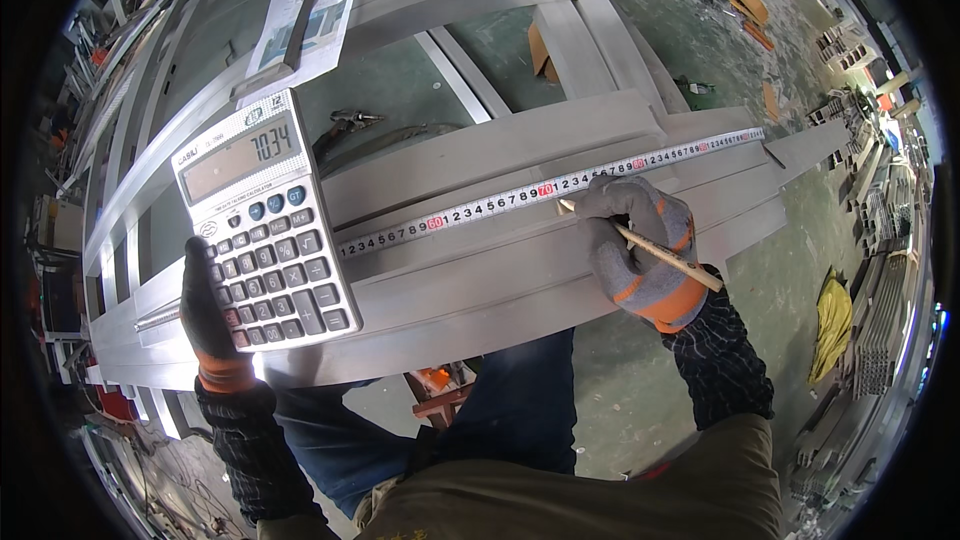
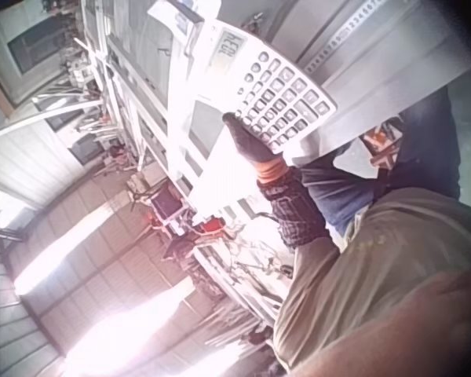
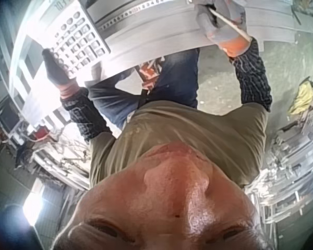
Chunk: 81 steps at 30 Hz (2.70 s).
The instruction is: The person measures a long metal profile using a tape measure and calculator, then marks measurement points with a pencil. They later use a metal square to draw perpendicular lines on the profile.
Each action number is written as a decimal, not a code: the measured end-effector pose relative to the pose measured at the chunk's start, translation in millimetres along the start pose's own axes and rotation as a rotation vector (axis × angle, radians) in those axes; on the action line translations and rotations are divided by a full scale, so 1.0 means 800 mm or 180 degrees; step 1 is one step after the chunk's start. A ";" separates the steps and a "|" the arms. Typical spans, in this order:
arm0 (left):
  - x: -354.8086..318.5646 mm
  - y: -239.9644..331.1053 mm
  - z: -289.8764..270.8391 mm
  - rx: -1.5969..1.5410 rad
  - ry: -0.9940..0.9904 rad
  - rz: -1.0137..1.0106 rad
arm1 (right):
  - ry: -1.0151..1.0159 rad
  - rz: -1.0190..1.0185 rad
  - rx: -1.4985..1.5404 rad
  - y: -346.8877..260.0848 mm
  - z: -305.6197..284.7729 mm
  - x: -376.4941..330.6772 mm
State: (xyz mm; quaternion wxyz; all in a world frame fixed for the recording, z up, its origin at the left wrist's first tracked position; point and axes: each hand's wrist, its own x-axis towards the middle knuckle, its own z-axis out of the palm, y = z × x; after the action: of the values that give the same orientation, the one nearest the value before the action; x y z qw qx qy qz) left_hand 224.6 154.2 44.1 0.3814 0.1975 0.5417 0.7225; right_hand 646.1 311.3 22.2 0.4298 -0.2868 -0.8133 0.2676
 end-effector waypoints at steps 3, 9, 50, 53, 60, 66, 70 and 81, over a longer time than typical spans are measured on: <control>-0.002 0.000 0.005 -0.0109 0.0047 -0.0043 | -0.0053 0.0091 0.0026 -0.005 0.000 0.000; 0.001 0.000 -0.004 -0.0109 -0.0047 -0.0087 | -0.0135 0.0142 0.0080 -0.006 -0.003 0.000; 0.005 0.000 -0.007 -0.0282 -0.0108 -0.0238 | -0.0023 -0.0022 0.0023 -0.004 0.003 0.001; 0.005 0.000 -0.005 -0.0245 -0.0073 -0.0254 | -0.0021 0.0012 0.0174 -0.005 0.005 0.001; 0.009 -0.003 -0.017 -0.0176 -0.0150 -0.0164 | -0.0053 -0.0042 0.0080 -0.003 0.003 0.001; 0.005 0.000 -0.007 -0.0190 -0.0064 -0.0202 | -0.0071 -0.0037 -0.0059 -0.006 0.001 0.004; 0.005 0.000 -0.007 -0.0312 -0.0210 -0.0228 | -0.0008 0.0048 -0.0125 -0.012 -0.002 0.006; 0.007 -0.001 -0.013 -0.0286 -0.0270 -0.0216 | -0.0056 0.0134 -0.0099 -0.017 -0.007 0.003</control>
State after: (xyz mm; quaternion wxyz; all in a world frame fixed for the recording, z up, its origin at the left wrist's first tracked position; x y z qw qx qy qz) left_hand 214.2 152.3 39.3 0.4368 0.1922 0.4985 0.7238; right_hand 646.1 304.8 35.6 0.4124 -0.3082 -0.8149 0.2664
